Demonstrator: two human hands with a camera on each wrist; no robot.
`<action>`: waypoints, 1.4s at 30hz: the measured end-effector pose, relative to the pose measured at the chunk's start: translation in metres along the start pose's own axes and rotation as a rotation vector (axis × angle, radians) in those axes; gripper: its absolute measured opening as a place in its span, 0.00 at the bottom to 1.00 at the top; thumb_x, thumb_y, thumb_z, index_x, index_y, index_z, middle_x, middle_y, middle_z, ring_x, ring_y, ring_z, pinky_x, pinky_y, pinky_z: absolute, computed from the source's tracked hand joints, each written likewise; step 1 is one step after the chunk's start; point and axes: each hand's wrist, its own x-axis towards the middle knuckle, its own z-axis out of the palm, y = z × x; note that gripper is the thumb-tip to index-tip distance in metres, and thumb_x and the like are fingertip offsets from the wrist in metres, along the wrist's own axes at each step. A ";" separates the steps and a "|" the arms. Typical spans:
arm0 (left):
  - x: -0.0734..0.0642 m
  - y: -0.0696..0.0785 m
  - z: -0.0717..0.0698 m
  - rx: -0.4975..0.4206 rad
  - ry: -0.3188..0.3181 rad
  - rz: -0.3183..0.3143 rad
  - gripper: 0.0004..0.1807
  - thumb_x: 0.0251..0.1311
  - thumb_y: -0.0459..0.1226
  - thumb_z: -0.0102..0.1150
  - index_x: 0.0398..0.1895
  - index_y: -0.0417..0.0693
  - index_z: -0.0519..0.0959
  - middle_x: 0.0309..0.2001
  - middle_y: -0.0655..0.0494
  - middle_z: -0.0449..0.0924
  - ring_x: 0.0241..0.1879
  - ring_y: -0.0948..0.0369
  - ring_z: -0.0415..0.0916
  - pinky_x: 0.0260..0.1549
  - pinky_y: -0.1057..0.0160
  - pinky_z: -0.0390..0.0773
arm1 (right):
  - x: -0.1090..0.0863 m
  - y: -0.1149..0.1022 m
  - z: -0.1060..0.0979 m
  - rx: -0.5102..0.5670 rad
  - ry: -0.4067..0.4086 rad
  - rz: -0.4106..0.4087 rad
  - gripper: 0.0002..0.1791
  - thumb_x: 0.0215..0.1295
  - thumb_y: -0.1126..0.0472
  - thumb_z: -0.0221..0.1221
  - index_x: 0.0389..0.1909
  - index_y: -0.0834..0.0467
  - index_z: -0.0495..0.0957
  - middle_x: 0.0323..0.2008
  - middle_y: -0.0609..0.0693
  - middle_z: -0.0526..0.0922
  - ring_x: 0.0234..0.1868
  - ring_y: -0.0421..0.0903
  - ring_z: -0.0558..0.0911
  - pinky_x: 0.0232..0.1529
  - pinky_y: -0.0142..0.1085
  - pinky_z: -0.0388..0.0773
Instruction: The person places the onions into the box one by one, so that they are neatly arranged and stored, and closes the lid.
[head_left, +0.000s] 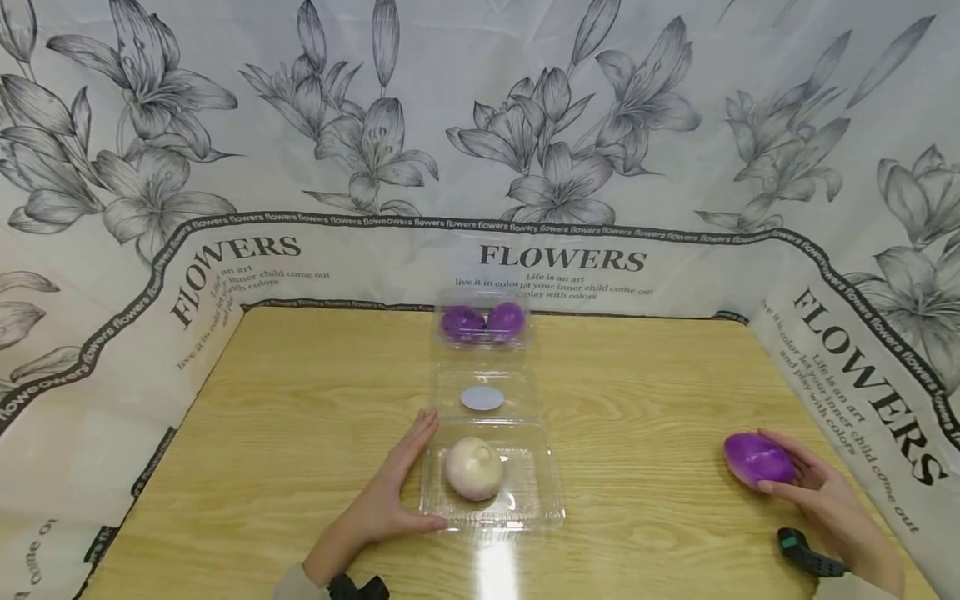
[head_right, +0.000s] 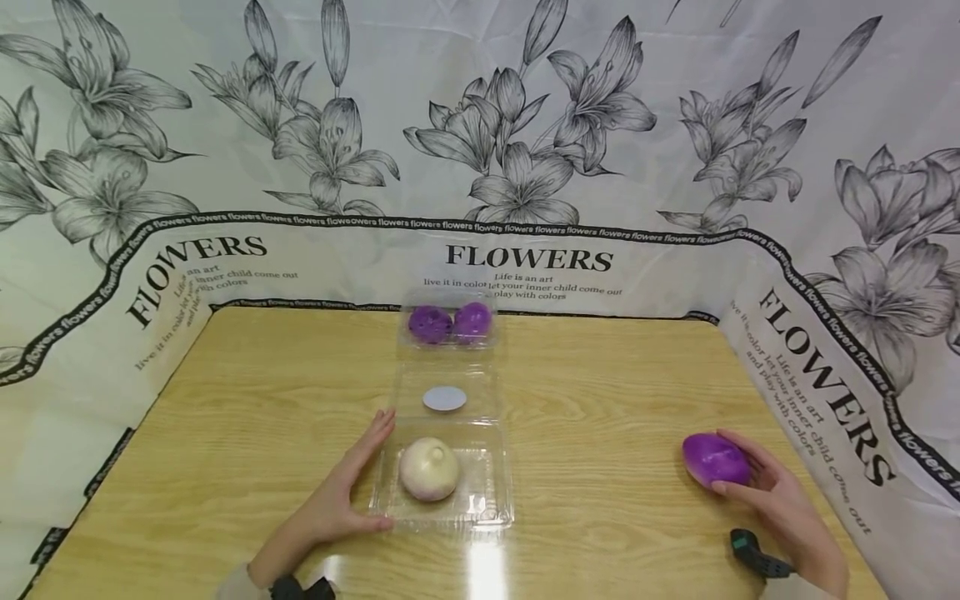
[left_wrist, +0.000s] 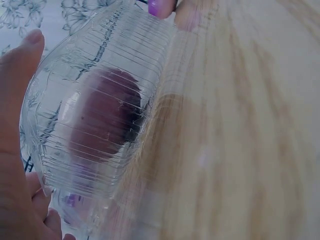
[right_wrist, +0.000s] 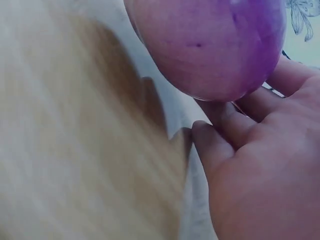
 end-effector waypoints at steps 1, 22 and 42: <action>0.000 0.000 0.000 0.002 -0.001 0.001 0.68 0.36 0.52 0.81 0.78 0.41 0.50 0.78 0.41 0.43 0.78 0.46 0.36 0.65 0.27 0.46 | 0.001 -0.003 0.002 -0.027 0.000 0.008 0.39 0.68 0.75 0.54 0.77 0.50 0.56 0.69 0.32 0.61 0.58 0.18 0.66 0.50 0.14 0.66; 0.001 -0.001 0.002 0.008 -0.003 0.009 0.68 0.39 0.59 0.78 0.78 0.41 0.49 0.79 0.42 0.43 0.78 0.45 0.36 0.65 0.27 0.45 | 0.056 -0.061 0.064 -0.028 -0.143 -0.199 0.40 0.59 0.82 0.59 0.73 0.68 0.57 0.66 0.42 0.69 0.62 0.30 0.72 0.56 0.22 0.73; 0.000 -0.001 0.000 -0.004 -0.004 0.013 0.68 0.39 0.58 0.78 0.78 0.38 0.50 0.78 0.41 0.44 0.77 0.44 0.36 0.64 0.26 0.45 | 0.079 -0.108 0.152 -0.246 -0.167 -0.318 0.43 0.53 0.75 0.70 0.71 0.60 0.64 0.68 0.58 0.67 0.72 0.32 0.58 0.64 0.19 0.59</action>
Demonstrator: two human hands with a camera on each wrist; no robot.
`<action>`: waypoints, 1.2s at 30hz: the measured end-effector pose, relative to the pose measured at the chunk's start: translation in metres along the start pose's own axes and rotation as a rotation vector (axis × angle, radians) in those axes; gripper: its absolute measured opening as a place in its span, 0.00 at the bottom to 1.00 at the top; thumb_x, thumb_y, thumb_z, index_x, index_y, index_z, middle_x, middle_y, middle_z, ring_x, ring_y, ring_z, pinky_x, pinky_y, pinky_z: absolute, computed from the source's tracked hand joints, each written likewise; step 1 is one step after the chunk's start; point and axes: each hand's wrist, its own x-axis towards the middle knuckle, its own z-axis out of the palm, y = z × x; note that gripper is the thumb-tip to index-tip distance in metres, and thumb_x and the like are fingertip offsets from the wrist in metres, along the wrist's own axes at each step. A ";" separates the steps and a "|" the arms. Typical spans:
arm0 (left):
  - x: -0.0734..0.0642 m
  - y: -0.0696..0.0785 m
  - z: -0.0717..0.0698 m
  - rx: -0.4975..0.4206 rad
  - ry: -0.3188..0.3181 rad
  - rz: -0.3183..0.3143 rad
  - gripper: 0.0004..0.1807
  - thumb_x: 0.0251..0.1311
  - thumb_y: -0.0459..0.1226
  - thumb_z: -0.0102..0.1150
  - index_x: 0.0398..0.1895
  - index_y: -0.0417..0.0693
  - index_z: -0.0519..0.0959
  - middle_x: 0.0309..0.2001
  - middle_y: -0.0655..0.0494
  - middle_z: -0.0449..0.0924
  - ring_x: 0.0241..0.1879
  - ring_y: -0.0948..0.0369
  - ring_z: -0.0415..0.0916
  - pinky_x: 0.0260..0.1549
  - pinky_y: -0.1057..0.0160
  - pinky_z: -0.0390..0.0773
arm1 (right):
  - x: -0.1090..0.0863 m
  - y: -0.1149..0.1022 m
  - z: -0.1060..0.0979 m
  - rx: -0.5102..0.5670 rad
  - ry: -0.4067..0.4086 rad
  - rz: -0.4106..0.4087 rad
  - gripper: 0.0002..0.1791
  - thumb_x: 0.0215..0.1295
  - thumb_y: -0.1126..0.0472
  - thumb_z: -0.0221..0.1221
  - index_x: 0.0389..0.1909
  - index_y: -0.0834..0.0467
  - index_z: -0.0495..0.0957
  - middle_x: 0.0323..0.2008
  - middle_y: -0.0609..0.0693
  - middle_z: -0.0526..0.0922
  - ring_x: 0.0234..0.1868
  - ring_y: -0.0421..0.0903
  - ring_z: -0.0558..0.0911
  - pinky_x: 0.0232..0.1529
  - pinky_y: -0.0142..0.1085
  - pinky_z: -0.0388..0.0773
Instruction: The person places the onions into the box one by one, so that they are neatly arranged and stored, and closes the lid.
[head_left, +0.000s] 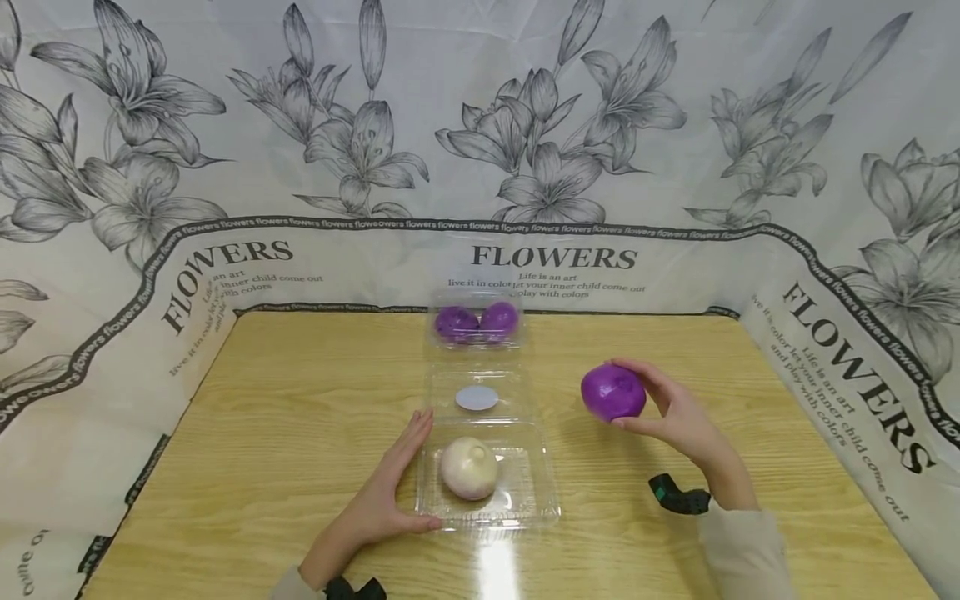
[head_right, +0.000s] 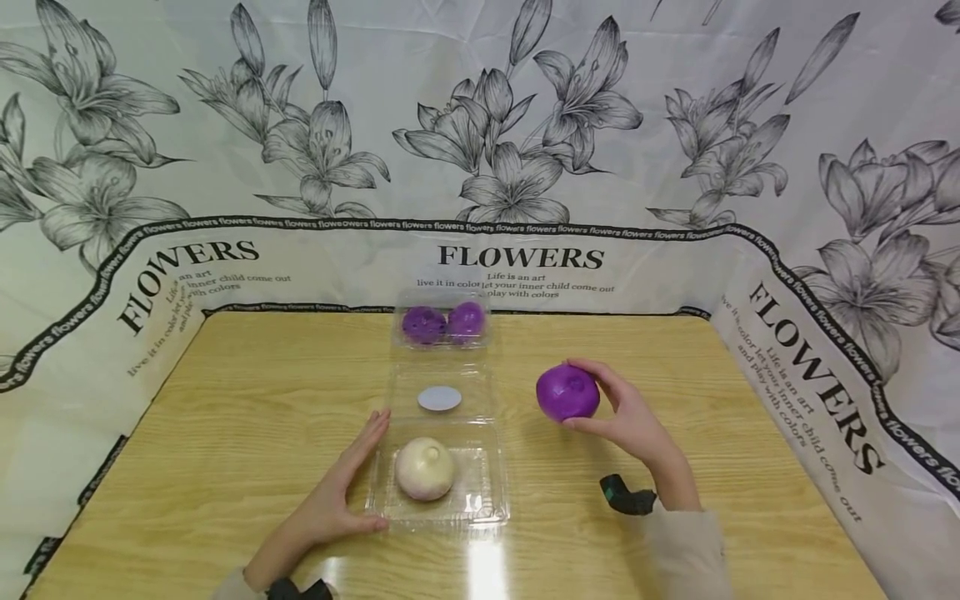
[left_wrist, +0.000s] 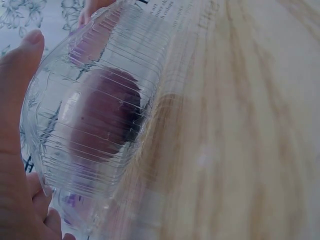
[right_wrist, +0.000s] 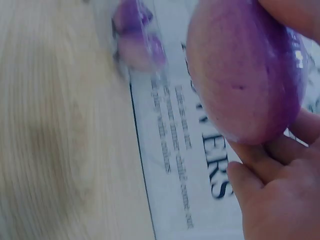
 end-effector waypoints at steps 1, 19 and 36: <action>0.000 0.000 0.000 0.000 0.000 0.000 0.68 0.39 0.58 0.78 0.78 0.38 0.50 0.78 0.41 0.44 0.77 0.44 0.36 0.64 0.26 0.45 | 0.001 -0.003 0.005 -0.010 0.006 -0.009 0.43 0.53 0.74 0.70 0.71 0.60 0.65 0.68 0.58 0.68 0.72 0.32 0.58 0.65 0.19 0.58; 0.001 -0.002 0.001 0.001 -0.002 -0.014 0.68 0.38 0.58 0.79 0.78 0.40 0.49 0.79 0.45 0.43 0.78 0.47 0.36 0.65 0.27 0.45 | -0.010 -0.046 0.086 -0.264 -0.002 -0.086 0.47 0.43 0.66 0.78 0.67 0.56 0.68 0.63 0.53 0.75 0.64 0.56 0.73 0.63 0.63 0.67; 0.000 -0.002 0.001 -0.003 0.000 -0.012 0.69 0.37 0.58 0.79 0.79 0.41 0.49 0.78 0.41 0.44 0.78 0.47 0.35 0.65 0.27 0.45 | -0.017 -0.042 0.127 -0.417 -0.118 -0.127 0.42 0.49 0.47 0.75 0.64 0.56 0.71 0.60 0.51 0.77 0.62 0.56 0.75 0.69 0.63 0.56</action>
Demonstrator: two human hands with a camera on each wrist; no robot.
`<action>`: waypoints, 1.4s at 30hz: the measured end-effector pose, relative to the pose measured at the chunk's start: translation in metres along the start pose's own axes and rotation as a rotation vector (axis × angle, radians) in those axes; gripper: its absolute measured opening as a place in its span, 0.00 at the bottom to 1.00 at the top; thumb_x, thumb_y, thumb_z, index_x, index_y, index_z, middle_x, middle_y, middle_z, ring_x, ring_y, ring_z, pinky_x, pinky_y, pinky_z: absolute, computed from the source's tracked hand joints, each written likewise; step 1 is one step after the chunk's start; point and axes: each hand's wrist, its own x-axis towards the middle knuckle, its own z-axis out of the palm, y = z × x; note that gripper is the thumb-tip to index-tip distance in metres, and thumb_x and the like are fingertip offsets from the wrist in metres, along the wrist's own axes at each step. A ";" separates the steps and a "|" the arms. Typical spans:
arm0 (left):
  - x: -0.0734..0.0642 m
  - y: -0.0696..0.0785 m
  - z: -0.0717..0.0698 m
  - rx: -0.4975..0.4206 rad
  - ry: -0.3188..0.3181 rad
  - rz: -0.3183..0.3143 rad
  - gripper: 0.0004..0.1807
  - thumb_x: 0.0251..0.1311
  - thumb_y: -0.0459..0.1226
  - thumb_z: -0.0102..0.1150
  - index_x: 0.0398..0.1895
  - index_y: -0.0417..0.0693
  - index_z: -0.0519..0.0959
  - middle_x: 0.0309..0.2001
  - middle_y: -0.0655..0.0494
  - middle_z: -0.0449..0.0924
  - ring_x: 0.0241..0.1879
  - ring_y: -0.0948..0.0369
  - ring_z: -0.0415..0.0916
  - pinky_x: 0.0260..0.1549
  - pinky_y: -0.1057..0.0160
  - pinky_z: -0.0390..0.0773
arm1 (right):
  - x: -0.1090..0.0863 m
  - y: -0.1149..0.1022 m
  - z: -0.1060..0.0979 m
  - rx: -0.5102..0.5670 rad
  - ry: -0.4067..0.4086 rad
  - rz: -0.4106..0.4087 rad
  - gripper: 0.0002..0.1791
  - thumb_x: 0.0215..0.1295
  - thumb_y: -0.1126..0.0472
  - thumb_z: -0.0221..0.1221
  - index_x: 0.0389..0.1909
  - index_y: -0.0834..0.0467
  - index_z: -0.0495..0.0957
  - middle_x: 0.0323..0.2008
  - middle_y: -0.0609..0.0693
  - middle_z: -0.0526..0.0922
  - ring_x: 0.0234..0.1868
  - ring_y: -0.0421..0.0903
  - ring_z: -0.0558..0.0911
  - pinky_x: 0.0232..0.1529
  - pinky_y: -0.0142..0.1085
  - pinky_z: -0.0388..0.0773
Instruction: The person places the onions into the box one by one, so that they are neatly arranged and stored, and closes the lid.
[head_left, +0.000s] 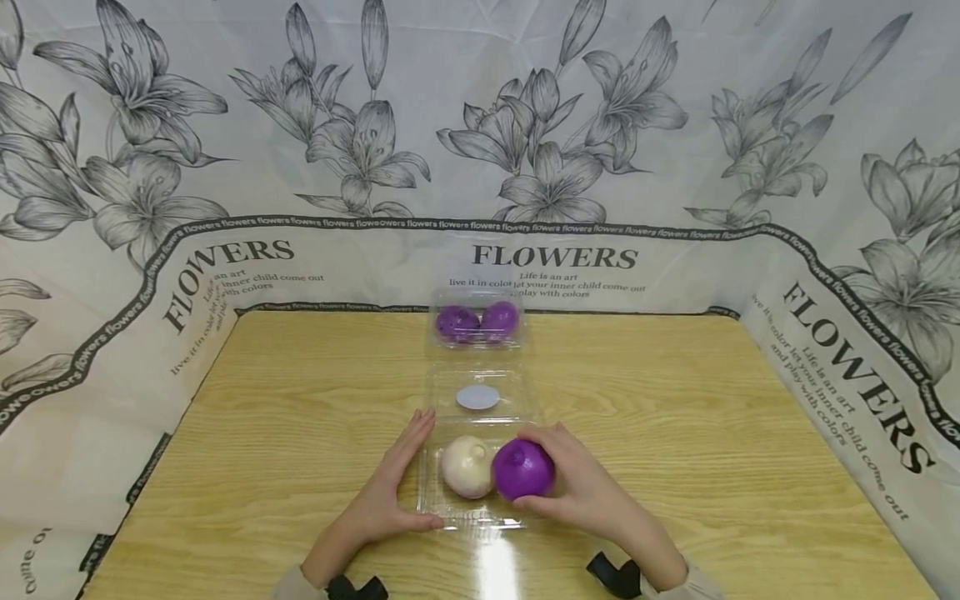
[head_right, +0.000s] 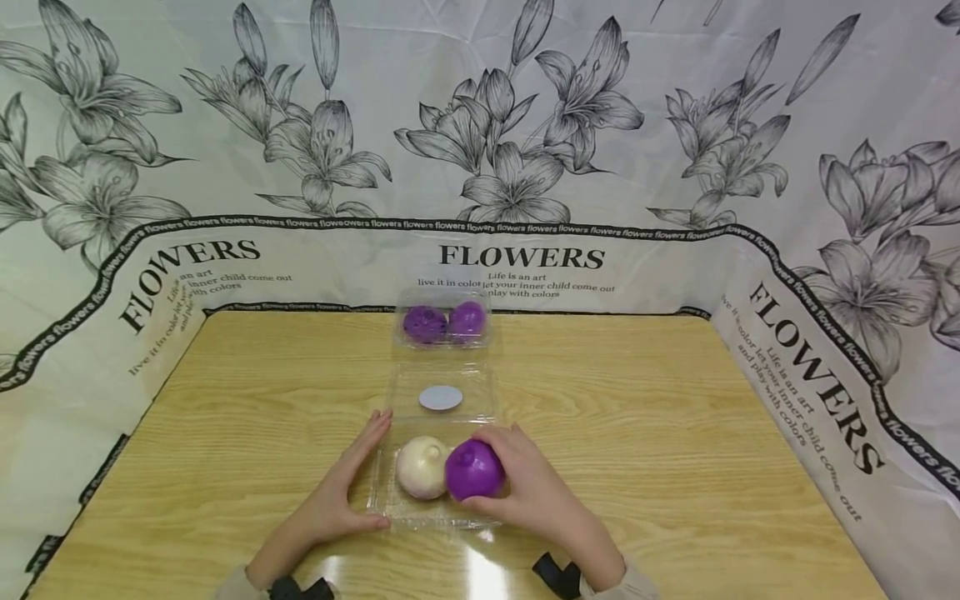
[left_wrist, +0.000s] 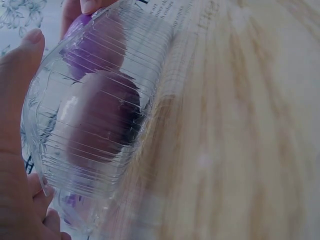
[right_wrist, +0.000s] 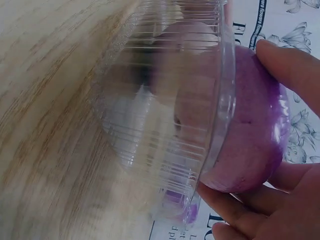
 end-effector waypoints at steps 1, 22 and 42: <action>0.000 0.000 0.000 0.002 0.000 0.000 0.69 0.37 0.58 0.79 0.78 0.41 0.49 0.78 0.41 0.44 0.78 0.47 0.35 0.64 0.26 0.45 | 0.001 0.000 0.001 -0.014 -0.011 -0.013 0.42 0.49 0.47 0.75 0.64 0.57 0.71 0.60 0.51 0.78 0.63 0.55 0.75 0.70 0.62 0.54; 0.000 -0.002 0.000 0.002 0.011 0.006 0.69 0.36 0.57 0.80 0.78 0.40 0.50 0.78 0.41 0.45 0.77 0.45 0.36 0.64 0.26 0.45 | 0.010 0.002 0.007 -0.081 -0.127 -0.079 0.36 0.64 0.42 0.63 0.63 0.63 0.72 0.60 0.55 0.77 0.63 0.54 0.74 0.70 0.61 0.56; 0.000 0.002 -0.002 0.005 0.010 0.003 0.69 0.37 0.60 0.78 0.78 0.39 0.50 0.78 0.40 0.44 0.78 0.46 0.36 0.64 0.26 0.45 | 0.042 0.056 0.027 1.096 0.157 0.392 0.42 0.76 0.56 0.45 0.76 0.67 0.29 0.77 0.66 0.33 0.78 0.60 0.36 0.76 0.49 0.33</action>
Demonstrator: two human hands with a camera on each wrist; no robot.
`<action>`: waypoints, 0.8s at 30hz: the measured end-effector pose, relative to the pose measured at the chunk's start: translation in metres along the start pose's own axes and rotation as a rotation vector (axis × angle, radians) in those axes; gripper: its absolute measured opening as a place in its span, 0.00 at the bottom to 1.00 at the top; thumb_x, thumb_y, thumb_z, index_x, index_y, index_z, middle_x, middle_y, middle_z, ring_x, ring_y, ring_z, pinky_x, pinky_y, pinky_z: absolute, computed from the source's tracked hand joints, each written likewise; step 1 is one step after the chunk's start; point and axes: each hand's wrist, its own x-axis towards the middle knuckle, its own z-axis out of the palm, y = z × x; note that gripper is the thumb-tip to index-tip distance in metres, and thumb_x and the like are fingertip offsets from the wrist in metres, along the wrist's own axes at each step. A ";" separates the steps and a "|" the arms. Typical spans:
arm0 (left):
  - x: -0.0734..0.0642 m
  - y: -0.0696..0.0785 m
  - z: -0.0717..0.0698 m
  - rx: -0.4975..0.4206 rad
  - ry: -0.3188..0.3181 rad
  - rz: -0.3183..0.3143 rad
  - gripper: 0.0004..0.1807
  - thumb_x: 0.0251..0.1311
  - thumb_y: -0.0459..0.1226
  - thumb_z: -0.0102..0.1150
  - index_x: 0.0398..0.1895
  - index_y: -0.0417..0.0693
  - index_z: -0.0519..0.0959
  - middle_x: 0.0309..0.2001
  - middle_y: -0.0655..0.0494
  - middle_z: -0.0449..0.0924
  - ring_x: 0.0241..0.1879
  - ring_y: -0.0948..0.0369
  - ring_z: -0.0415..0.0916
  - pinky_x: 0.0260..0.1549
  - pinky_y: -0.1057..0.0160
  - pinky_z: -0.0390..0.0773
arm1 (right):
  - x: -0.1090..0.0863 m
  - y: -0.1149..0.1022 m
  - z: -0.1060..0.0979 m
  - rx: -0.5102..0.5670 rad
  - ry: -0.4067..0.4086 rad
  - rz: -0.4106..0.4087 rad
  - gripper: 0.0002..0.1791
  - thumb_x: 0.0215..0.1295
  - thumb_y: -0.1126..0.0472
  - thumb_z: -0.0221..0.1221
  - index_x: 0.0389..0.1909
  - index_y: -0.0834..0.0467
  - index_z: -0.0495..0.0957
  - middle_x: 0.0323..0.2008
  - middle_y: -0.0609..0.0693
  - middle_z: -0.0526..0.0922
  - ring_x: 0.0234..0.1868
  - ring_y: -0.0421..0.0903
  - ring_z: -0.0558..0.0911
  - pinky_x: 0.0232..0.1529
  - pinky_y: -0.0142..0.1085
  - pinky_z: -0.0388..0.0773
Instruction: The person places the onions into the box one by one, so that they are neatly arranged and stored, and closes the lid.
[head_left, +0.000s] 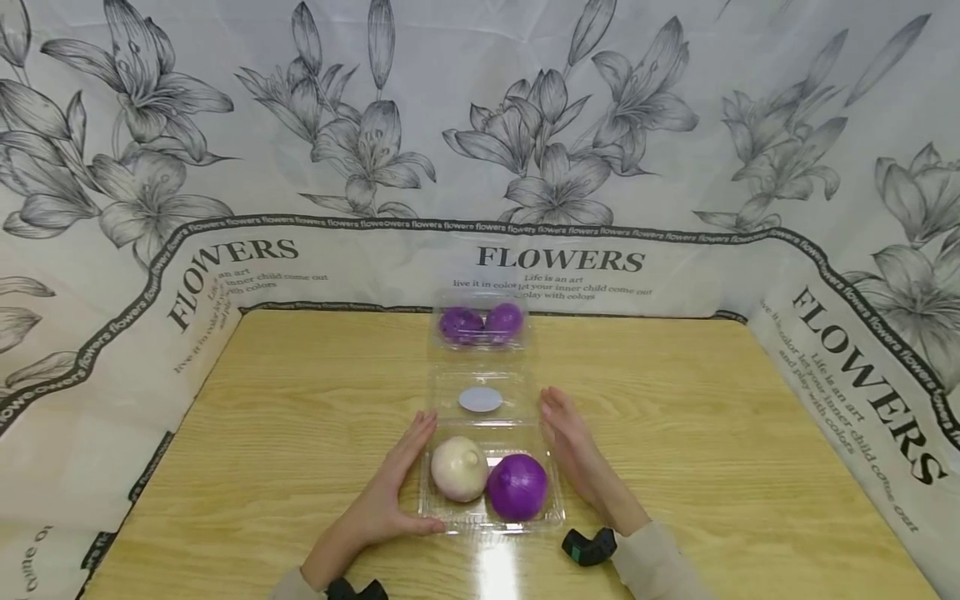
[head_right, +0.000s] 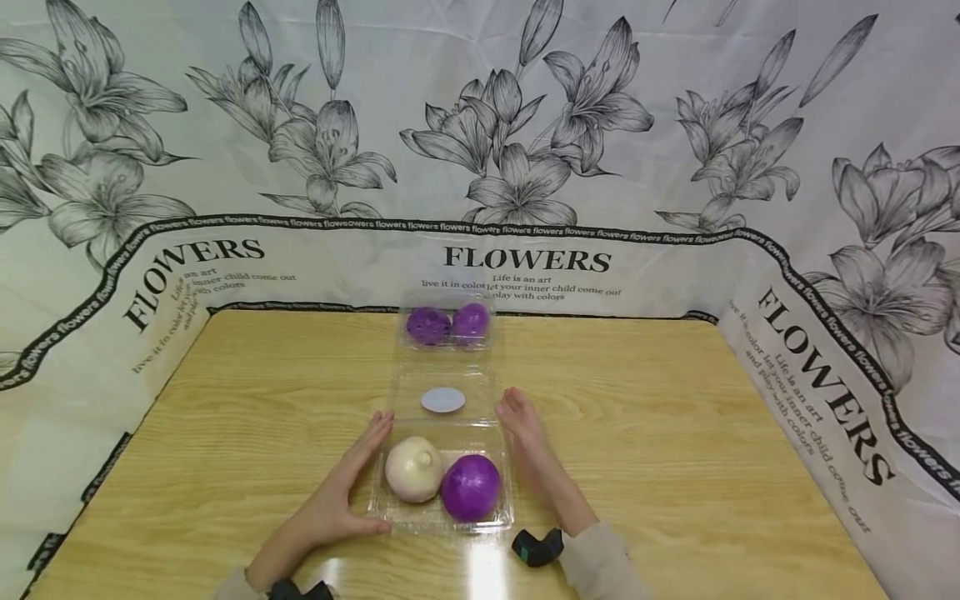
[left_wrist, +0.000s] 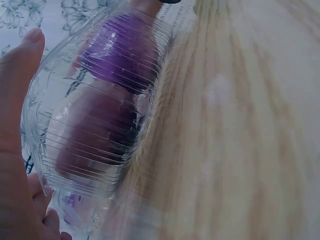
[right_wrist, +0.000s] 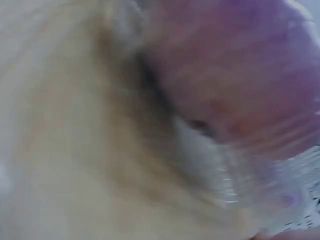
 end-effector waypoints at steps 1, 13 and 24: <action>0.000 0.000 0.000 -0.001 -0.002 0.004 0.69 0.37 0.60 0.78 0.78 0.38 0.50 0.78 0.40 0.44 0.77 0.45 0.36 0.64 0.26 0.45 | -0.001 0.005 0.000 0.020 -0.010 0.008 0.43 0.76 0.56 0.45 0.76 0.67 0.27 0.77 0.65 0.31 0.78 0.59 0.34 0.76 0.49 0.31; -0.007 0.003 0.000 -0.013 -0.041 -0.081 0.69 0.35 0.52 0.82 0.80 0.48 0.48 0.80 0.43 0.31 0.77 0.44 0.31 0.64 0.27 0.46 | -0.006 0.025 0.002 -0.054 -0.041 -0.090 0.45 0.71 0.65 0.51 0.77 0.65 0.32 0.78 0.63 0.36 0.78 0.60 0.37 0.75 0.47 0.39; -0.004 0.002 0.001 -0.039 -0.045 -0.081 0.69 0.34 0.53 0.82 0.79 0.49 0.49 0.79 0.41 0.31 0.77 0.43 0.32 0.64 0.28 0.45 | -0.009 0.028 0.003 -0.067 -0.027 -0.154 0.45 0.69 0.70 0.52 0.78 0.64 0.35 0.78 0.61 0.39 0.77 0.61 0.41 0.68 0.28 0.56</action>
